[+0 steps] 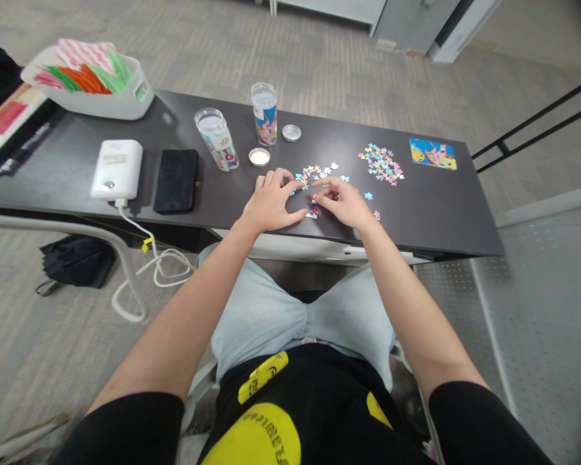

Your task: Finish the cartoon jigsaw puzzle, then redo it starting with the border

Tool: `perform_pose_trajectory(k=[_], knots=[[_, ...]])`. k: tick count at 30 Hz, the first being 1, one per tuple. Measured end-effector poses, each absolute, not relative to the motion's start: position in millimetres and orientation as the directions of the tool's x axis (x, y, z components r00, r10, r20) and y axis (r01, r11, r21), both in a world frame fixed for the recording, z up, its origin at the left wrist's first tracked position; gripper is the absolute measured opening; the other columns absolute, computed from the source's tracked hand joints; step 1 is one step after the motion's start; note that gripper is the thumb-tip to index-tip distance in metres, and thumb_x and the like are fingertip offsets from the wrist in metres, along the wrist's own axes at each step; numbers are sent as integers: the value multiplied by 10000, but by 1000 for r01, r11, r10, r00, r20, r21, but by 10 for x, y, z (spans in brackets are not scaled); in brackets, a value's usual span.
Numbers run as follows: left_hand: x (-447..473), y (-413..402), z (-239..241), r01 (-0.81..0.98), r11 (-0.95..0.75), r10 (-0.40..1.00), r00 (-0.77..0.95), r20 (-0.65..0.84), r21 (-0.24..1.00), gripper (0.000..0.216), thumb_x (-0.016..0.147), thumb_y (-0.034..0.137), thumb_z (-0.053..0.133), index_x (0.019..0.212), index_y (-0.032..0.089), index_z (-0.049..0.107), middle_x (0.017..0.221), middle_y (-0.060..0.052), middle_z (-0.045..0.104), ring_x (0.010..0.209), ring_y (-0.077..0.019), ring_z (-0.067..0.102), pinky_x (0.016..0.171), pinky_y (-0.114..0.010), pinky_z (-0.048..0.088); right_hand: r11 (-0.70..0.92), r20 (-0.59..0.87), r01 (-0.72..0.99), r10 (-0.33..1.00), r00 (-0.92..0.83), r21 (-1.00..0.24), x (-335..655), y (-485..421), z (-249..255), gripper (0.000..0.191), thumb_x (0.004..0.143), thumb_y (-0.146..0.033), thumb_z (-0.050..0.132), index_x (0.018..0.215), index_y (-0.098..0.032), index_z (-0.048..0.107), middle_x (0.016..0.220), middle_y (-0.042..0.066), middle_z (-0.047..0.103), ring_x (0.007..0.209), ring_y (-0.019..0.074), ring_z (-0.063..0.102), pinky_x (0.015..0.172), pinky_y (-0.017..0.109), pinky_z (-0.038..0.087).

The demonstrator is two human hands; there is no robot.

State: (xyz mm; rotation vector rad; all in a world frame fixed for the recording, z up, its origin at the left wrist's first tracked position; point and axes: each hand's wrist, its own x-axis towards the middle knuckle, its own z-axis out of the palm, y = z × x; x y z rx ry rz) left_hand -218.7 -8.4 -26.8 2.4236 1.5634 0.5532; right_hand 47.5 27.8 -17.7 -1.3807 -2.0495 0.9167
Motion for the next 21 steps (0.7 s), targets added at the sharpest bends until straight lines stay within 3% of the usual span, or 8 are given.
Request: perform_pose_trajectory(k=[5, 17, 21], knots=[[-2187, -69, -295, 832, -417, 908, 366, 202, 366, 758, 1059, 506, 936, 1723, 169, 797, 1737, -290, 691, 1462, -531, 676, 1290, -716, 487, 201, -30, 574, 930, -366, -794, 411, 231, -153, 119, 1090, -346, 874, 1199, -310, 904, 1181, 37, 977, 1025, 296, 863, 1066, 497, 620], [-2193, -53, -305, 838, -413, 910, 364, 197, 358, 787, 1048, 534, 951, 1734, 180, 794, 1732, -286, 693, 1478, -540, 674, 1298, -714, 484, 183, -91, 630, 922, -377, -754, 408, 204, -93, 20, 1085, -306, 883, 1102, -294, 881, 1079, 13, 956, 941, 258, 826, 1046, 469, 570], [-2199, -55, -303, 839, -413, 910, 363, 200, 355, 793, 1045, 530, 945, 1742, 186, 790, 1734, -283, 699, 1471, -532, 682, 1292, -706, 486, 215, -68, 675, 928, -366, -706, 399, 194, -80, 23, 1079, -289, 902, 1102, -291, 899, 1129, 26, 938, 985, 275, 800, 1148, 529, 501]])
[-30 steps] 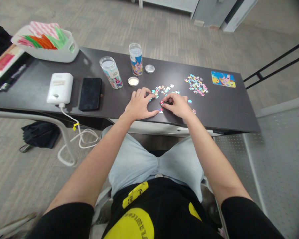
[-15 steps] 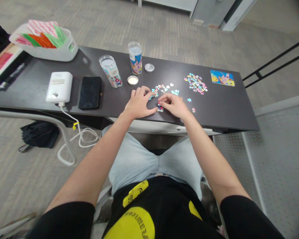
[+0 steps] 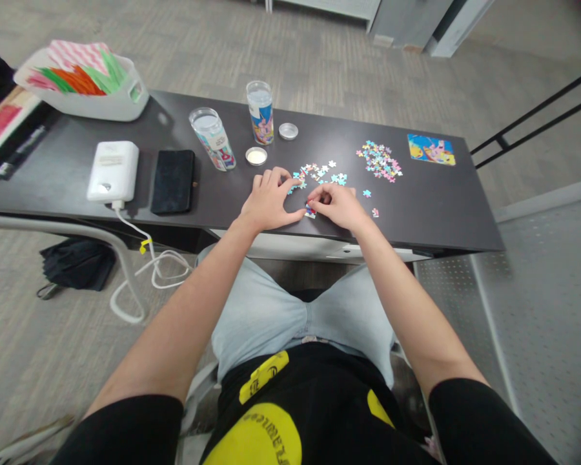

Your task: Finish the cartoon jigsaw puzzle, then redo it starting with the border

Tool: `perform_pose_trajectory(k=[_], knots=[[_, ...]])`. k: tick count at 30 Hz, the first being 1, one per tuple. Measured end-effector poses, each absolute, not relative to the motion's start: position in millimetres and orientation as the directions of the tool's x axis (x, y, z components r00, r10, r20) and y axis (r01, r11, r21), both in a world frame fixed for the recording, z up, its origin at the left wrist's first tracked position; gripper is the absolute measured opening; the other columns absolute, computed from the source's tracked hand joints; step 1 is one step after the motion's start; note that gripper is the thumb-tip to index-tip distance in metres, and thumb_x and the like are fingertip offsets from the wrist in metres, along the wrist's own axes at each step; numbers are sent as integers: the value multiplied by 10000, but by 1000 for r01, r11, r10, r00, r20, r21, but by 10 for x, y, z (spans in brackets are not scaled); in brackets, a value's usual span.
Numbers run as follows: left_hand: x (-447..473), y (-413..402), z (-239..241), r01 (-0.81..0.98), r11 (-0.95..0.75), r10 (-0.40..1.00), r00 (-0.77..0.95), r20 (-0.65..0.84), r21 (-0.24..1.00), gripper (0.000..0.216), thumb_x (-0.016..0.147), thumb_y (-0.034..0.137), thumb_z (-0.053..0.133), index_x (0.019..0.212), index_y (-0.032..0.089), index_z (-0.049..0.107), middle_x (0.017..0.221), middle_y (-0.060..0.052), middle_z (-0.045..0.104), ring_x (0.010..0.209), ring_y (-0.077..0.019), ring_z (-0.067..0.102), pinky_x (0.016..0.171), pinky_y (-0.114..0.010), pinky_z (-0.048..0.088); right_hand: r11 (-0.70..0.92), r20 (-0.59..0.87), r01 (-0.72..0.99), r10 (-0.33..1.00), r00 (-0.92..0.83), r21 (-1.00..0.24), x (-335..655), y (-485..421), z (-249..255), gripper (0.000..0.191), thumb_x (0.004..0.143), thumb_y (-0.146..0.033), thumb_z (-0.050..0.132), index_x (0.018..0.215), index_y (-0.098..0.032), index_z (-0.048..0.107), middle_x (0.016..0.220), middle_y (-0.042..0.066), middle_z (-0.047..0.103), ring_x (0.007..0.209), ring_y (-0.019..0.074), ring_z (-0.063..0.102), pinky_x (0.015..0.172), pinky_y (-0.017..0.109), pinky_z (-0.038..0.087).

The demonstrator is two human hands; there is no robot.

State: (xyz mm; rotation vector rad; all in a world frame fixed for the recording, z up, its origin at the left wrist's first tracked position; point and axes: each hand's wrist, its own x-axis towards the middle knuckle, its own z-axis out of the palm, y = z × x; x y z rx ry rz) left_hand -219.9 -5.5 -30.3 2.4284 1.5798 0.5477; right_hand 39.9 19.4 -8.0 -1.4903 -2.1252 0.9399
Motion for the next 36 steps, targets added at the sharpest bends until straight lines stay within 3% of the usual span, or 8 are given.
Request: perform_pose_trajectory(k=[5, 12, 15, 17, 20, 23, 29, 36], knots=[[-2193, -60, -300, 845, -410, 911, 362, 197, 343, 806, 1040, 516, 954, 1742, 149, 801, 1725, -288, 704, 1468, -538, 688, 1279, -707, 489, 248, -42, 715, 931, -361, -654, 392, 188, -89, 57, 1089, -283, 911, 1137, -283, 942, 1256, 73, 899, 1113, 315, 787, 1190, 566, 431], [-2169, -69, -256, 845, -404, 914, 359, 188, 351, 792, 1051, 500, 951, 1748, 156, 795, 1715, -294, 702, 1503, -553, 676, 1295, -699, 478, 256, -43, 726, 930, -366, -638, 390, 186, -94, 130, 1093, -329, 924, 1220, -299, 924, 1304, 73, 894, 1104, 312, 775, 1183, 554, 425], [-2177, -69, -255, 847, -403, 914, 359, 186, 346, 822, 1053, 512, 958, 1770, 150, 785, 1711, -296, 702, 1496, -555, 674, 1294, -695, 481, 287, 30, 730, 939, -344, -620, 390, 101, -84, 183, 1119, -347, 896, 1298, -309, 908, 1344, 91, 894, 1190, 342, 792, 1220, 571, 411], [-2195, -65, -274, 840, -420, 907, 370, 203, 344, 798, 1081, 520, 943, 1788, 182, 795, 1711, -281, 709, 1466, -535, 686, 1282, -687, 488, 331, 131, 734, 939, -317, -592, 451, 12, -94, 182, 1173, -366, 816, 1323, -316, 907, 1367, 109, 891, 1293, 367, 797, 1241, 582, 405], [-2236, -54, -330, 790, -516, 854, 443, 274, 330, 587, 1180, 529, 864, 1727, 317, 892, 1725, -224, 741, 1478, -505, 697, 1246, -682, 491, 369, 271, 754, 927, -258, -544, 707, -110, -164, 225, 1211, -391, 725, 1306, -316, 914, 1372, 118, 887, 1359, 379, 795, 1249, 594, 412], [-2276, -58, -390, 698, -655, 750, 554, 360, 290, 407, 1257, 501, 792, 1608, 394, 968, 1696, -162, 816, 1480, -477, 713, 1185, -670, 493, 260, 340, 822, 936, -86, -508, 1130, -170, -268, 196, 1177, -380, 723, 1222, -315, 902, 1339, 115, 889, 1355, 395, 783, 1258, 620, 414], [-2317, -160, -417, 579, -763, 645, 654, 396, 287, 351, 1356, 437, 681, 1482, 323, 989, 1590, -66, 937, 1442, -363, 798, 1227, -628, 508, 135, 320, 847, 946, 44, -514, 1818, -286, -328, 208, 1180, -401, 758, 1320, -322, 891, 1462, 153, 872, 1500, 425, 750, 1255, 622, 465], [-2319, -227, -421, 616, -750, 657, 651, 379, 242, 343, 1355, 418, 693, 1527, 296, 963, 1606, -79, 930, 1438, -353, 822, 1176, -609, 550, 198, 325, 823, 945, -17, -532, 1684, -304, -325, 225, 1204, -475, 796, 1354, -338, 895, 1486, 140, 876, 1496, 431, 763, 1294, 654, 446]])
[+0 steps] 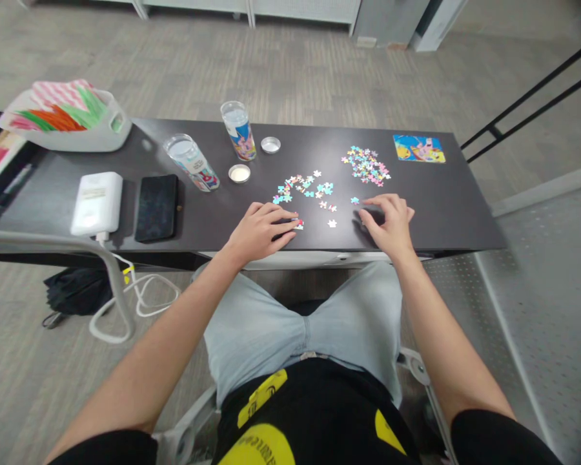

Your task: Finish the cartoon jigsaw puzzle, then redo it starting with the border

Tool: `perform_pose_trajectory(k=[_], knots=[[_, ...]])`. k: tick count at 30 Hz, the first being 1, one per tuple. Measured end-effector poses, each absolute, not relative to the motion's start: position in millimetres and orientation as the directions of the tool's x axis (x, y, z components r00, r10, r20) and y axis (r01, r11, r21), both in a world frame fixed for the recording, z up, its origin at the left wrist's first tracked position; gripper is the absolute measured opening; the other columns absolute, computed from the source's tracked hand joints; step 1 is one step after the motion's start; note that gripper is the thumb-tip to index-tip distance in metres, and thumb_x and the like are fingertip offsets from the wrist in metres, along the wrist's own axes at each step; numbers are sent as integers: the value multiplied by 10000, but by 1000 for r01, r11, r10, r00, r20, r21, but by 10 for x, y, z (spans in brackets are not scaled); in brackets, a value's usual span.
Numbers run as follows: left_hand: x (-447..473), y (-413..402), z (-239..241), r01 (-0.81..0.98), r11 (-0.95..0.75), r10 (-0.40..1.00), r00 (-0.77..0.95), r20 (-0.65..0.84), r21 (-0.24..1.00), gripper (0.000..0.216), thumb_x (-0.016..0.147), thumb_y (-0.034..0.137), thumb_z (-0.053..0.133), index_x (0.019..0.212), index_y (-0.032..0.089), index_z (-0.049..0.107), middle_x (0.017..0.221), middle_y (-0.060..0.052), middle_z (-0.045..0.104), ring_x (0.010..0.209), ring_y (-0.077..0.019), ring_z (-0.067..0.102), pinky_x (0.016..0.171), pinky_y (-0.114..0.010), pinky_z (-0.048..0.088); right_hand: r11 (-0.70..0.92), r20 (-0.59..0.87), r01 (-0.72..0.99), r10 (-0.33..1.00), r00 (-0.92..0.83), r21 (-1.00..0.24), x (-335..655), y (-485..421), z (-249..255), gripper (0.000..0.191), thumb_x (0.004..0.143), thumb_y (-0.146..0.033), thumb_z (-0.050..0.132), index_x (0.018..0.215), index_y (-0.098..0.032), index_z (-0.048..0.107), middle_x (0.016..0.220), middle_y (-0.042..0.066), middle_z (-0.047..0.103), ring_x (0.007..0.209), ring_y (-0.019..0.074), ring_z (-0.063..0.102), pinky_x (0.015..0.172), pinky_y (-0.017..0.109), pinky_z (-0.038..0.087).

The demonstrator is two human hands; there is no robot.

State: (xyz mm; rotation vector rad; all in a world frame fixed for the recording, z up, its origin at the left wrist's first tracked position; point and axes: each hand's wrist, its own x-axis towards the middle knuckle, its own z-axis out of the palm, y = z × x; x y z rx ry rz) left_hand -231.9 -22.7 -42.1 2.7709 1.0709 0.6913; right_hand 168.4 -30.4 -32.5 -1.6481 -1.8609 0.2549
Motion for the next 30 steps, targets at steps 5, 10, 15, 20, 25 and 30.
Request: perform_pose_trajectory(k=[5, 10, 15, 20, 25, 30], knots=[[-2313, -247, -407, 600, -783, 599, 659, 454, 163, 307, 1356, 399, 712, 1481, 274, 963, 1541, -50, 952, 1345, -324, 835, 1116, -565, 573, 327, 275, 792, 938, -209, -515, 1213, 261, -201, 215, 1210, -351, 752, 1324, -319, 930, 1435, 132, 893, 1439, 417, 797, 1266, 624, 431], [-2305, -265, -388, 613, -773, 613, 654, 443, 162, 351, 1372, 399, 669, 1555, 259, 934, 1579, -53, 940, 1346, -316, 835, 1101, -559, 580, 379, 134, 810, 924, -358, -447, 818, 952, 2, 269, 1174, -285, 867, 1420, -285, 975, 1487, 139, 863, 1287, 377, 820, 1294, 625, 435], [-2309, -257, -399, 603, -780, 608, 665, 434, 169, 371, 1388, 363, 619, 1542, 285, 947, 1618, -22, 928, 1388, -308, 824, 1126, -567, 567, 422, 31, 842, 899, -437, -335, 671, 1215, 70, 228, 1144, -236, 926, 1345, -272, 1027, 1500, 151, 893, 1333, 405, 836, 1330, 667, 453], [-2307, -257, -406, 587, -794, 581, 657, 480, 158, 325, 1367, 338, 661, 1464, 269, 963, 1543, -36, 950, 1325, -318, 817, 1079, -555, 559, 414, -17, 855, 897, -441, -312, 615, 1314, 78, 174, 1111, -215, 924, 1228, -269, 1041, 1394, 127, 936, 1256, 387, 866, 1273, 632, 521], [-2287, -268, -388, 602, -779, 606, 655, 452, 173, 340, 1364, 352, 650, 1484, 250, 952, 1542, -71, 945, 1331, -327, 825, 1073, -559, 561, 412, -75, 861, 889, -452, -297, 582, 1371, 112, 231, 1080, -170, 890, 1228, -262, 1040, 1312, 110, 973, 1203, 380, 885, 1201, 587, 560], [-2260, -270, -380, 606, -776, 609, 645, 463, 176, 348, 1369, 339, 636, 1512, 230, 935, 1528, -81, 947, 1308, -316, 835, 1069, -552, 557, 438, -81, 843, 872, -483, -314, 623, 1363, 143, 216, 1086, -263, 930, 1279, -265, 1027, 1351, 104, 975, 1183, 357, 879, 1202, 557, 552]])
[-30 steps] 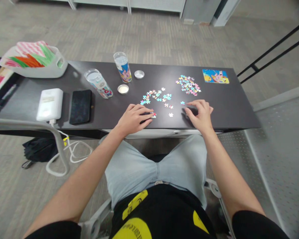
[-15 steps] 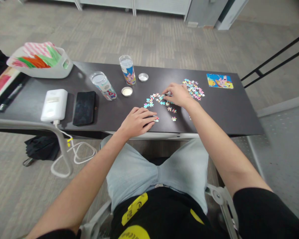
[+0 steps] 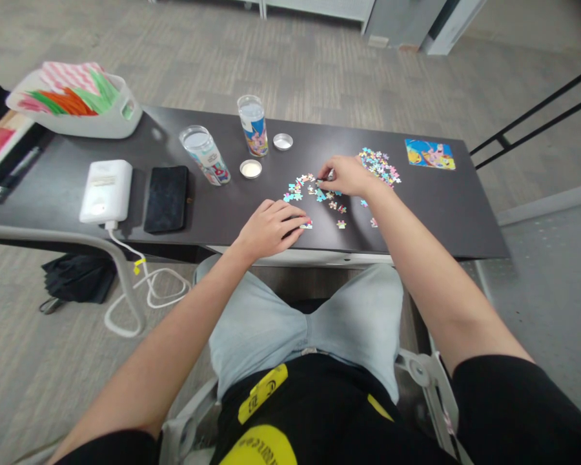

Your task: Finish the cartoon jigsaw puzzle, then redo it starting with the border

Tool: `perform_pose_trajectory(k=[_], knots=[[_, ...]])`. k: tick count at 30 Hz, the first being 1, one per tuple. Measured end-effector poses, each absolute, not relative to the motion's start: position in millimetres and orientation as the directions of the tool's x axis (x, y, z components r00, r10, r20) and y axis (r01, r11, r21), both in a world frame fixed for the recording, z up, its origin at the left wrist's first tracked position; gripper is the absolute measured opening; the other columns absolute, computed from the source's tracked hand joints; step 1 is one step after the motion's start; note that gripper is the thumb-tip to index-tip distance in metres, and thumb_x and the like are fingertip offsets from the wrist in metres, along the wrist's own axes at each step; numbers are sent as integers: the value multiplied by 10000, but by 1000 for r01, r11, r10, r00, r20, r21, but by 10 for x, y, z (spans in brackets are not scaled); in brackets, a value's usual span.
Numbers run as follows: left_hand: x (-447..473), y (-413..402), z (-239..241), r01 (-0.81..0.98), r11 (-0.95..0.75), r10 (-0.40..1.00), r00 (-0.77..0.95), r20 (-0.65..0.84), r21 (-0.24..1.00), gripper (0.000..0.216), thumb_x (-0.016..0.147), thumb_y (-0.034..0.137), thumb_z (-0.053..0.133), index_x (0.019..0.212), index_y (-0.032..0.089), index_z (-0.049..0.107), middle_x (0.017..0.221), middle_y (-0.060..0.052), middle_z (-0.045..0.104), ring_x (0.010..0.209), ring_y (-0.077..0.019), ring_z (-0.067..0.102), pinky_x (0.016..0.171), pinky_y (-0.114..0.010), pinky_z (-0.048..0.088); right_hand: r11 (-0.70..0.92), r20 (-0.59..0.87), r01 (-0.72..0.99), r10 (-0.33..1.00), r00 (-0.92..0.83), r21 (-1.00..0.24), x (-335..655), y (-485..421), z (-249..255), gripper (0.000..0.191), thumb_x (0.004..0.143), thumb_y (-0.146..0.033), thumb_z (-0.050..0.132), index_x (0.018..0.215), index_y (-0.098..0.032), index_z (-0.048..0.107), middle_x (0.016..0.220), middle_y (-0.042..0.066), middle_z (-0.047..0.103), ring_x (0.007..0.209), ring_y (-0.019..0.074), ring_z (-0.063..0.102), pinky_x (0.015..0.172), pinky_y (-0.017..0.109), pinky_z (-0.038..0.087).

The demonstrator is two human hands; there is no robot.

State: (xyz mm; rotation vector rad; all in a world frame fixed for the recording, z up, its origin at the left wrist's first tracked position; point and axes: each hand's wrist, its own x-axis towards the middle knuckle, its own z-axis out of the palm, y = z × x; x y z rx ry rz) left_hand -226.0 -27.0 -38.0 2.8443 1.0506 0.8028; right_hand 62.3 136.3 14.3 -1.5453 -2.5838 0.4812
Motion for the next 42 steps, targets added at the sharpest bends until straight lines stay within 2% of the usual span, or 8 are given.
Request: perform_pose_trajectory(k=[5, 10, 15, 18, 22, 29, 37, 42], knots=[[-2268, -269, -375, 606, -774, 613, 643, 459, 185, 333, 1362, 341, 646, 1464, 248, 949, 1524, -63, 948, 1299, -314, 836, 1055, -556, 557, 418, -73, 831, 878, -473, -366, 639, 1342, 130, 33, 1048, -277, 977, 1078, -268, 988, 1193, 73, 960, 1128, 345, 868, 1212, 584, 533], [-2273, -266, -350, 634, -734, 674, 634, 379, 244, 360, 1345, 367, 631, 1500, 265, 940, 1540, -94, 941, 1343, -337, 836, 1081, -572, 562, 326, -40, 750, 905, -424, -575, 613, 1337, 55, 204, 900, -173, 1013, 935, -264, 834, 955, 33, 881, 973, 301, 825, 1072, 518, 645], [-2258, -260, -346, 636, -731, 677, 632, 378, 246, 357, 1345, 360, 629, 1468, 274, 953, 1528, -100, 939, 1346, -336, 831, 1090, -569, 562, 288, -30, 653, 902, -430, -701, 717, 1203, 5, 160, 1005, -306, 955, 1124, -262, 858, 1008, 47, 894, 928, 256, 801, 922, 432, 689], [-2261, -250, -354, 636, -735, 672, 640, 373, 233, 363, 1346, 366, 624, 1439, 284, 966, 1523, -97, 939, 1336, -336, 829, 1082, -567, 562, 255, 14, 504, 901, -433, -825, 892, 981, -27, 283, 1006, -418, 941, 1245, -272, 899, 978, 23, 871, 884, 247, 754, 940, 454, 671], [-2266, -231, -379, 628, -749, 653, 646, 395, 211, 357, 1341, 361, 643, 1436, 295, 980, 1511, -89, 945, 1321, -336, 831, 1053, -558, 556, 198, 98, 325, 949, -301, -925, 1150, 576, -117, 382, 811, -575, 1008, 1013, -293, 850, 923, 30, 857, 870, 260, 754, 959, 490, 670], [-2270, -212, -412, 623, -756, 641, 640, 424, 201, 372, 1342, 388, 643, 1426, 297, 993, 1499, -81, 951, 1304, -350, 841, 1040, -573, 568, 186, 143, 318, 977, -156, -930, 1239, -64, -259, 359, 905, -585, 938, 1143, -339, 828, 1034, 39, 890, 991, 315, 856, 1022, 535, 710], [-2261, -202, -379, 632, -741, 663, 639, 390, 224, 402, 1322, 409, 643, 1495, 296, 987, 1525, -114, 932, 1373, -392, 808, 1087, -612, 585, 154, 90, 462, 984, -156, -874, 1069, -249, -264, 250, 1035, -603, 908, 1064, -358, 872, 1127, 66, 971, 1137, 371, 915, 1167, 570, 715], [-2264, -191, -392, 651, -730, 672, 630, 388, 207, 400, 1311, 422, 648, 1501, 308, 981, 1530, -137, 910, 1368, -412, 799, 1069, -615, 588, 219, 143, 574, 974, -175, -789, 1005, -217, -245, 145, 1058, -414, 896, 957, -329, 838, 1136, 77, 969, 1152, 369, 885, 1279, 610, 612]])
